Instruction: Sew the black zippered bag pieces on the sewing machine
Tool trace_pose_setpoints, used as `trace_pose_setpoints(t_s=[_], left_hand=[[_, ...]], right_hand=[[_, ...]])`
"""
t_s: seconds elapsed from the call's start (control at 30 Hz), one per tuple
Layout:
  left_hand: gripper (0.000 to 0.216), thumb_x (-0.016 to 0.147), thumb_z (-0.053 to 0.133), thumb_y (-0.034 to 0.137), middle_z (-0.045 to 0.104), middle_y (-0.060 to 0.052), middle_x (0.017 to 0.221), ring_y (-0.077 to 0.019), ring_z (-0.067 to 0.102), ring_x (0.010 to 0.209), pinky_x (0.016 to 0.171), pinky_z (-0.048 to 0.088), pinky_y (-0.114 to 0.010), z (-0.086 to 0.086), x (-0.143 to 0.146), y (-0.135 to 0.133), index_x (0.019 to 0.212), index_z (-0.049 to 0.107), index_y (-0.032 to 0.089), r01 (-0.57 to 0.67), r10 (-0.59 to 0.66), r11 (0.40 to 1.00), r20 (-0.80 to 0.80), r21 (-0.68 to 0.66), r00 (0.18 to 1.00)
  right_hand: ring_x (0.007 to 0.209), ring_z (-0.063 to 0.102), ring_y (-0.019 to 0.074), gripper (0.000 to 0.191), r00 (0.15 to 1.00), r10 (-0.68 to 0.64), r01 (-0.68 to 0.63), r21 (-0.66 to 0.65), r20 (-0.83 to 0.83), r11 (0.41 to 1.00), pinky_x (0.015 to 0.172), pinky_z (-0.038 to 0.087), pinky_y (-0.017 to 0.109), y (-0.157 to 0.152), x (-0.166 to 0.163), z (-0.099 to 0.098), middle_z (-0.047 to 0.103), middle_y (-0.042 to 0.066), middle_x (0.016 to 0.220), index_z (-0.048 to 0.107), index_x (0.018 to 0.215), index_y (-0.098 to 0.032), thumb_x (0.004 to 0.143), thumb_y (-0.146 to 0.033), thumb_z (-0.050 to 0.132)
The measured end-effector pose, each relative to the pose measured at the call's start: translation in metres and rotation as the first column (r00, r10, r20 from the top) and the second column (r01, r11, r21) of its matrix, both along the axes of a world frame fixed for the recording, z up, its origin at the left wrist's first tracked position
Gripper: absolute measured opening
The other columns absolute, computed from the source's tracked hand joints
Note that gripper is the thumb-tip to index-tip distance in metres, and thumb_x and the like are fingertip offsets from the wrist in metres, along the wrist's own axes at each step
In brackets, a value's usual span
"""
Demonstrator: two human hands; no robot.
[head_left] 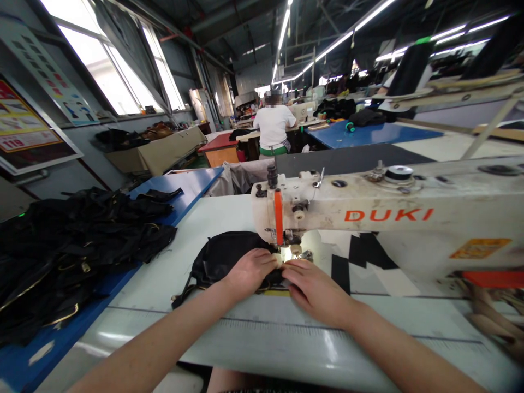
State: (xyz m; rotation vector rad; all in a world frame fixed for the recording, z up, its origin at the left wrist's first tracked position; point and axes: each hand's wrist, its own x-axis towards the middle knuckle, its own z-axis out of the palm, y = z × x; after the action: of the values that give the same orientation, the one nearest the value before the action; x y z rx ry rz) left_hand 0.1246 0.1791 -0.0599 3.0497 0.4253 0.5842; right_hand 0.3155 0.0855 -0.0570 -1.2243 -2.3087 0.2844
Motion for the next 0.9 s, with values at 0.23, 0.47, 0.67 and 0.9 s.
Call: trace_pose_setpoints(t_s=[0.23,0.47,0.67,0.9], left_hand=[[0.022,0.093,0.042,0.016,0.066,-0.009,0.095,-0.0196,0.058,0.094,0.085,0.048,-0.037,0.0053,-0.0019,-0.0009,0.106,0.06,0.014,0.019,-0.016,0.999,-0.093,0.03,0.996],[0.023,0.095,0.039,0.018,0.065,-0.01,0.096,-0.0196,0.057,0.098,0.088,0.047,-0.036,0.0086,0.0005,-0.0023,0.105,0.059,0.013,0.034,-0.032,0.999,-0.106,0.021,0.994],[0.024,0.093,0.04,0.015,0.066,-0.011,0.102,-0.0206,0.059,0.097,0.088,0.047,-0.037,0.0087,0.0007,-0.0032,0.108,0.058,0.011,0.019,-0.016,0.999,-0.11,0.027,0.994],[0.025,0.089,0.042,0.012,0.065,-0.011,0.109,-0.0226,0.058,0.1,0.086,0.047,-0.038,0.009,0.0003,-0.0038,0.109,0.058,0.011,0.0,0.002,1.0,-0.151,0.013,0.989]], right_hand=[[0.099,0.052,0.0234,0.016,1.0,-0.008,0.008,0.011,0.019,1.0,0.091,0.042,0.042,-0.0005,-0.0014,-0.0016,0.062,0.007,0.093,0.054,0.09,-0.019,0.082,-0.007,0.048],[0.098,0.052,0.0239,0.015,1.0,-0.005,0.005,0.01,0.02,1.0,0.088,0.043,0.041,-0.003,-0.0023,-0.003,0.062,0.008,0.092,0.054,0.089,-0.018,0.084,-0.008,0.045],[0.099,0.052,0.0242,0.016,1.0,-0.006,0.006,0.011,0.025,1.0,0.091,0.042,0.042,-0.003,-0.0025,-0.0041,0.062,0.008,0.094,0.055,0.092,-0.018,0.085,-0.008,0.045],[0.101,0.052,0.0247,0.02,0.999,-0.011,0.011,0.014,0.033,1.0,0.092,0.041,0.043,-0.0042,-0.0019,-0.0053,0.063,0.009,0.097,0.058,0.099,-0.017,0.085,-0.01,0.045]])
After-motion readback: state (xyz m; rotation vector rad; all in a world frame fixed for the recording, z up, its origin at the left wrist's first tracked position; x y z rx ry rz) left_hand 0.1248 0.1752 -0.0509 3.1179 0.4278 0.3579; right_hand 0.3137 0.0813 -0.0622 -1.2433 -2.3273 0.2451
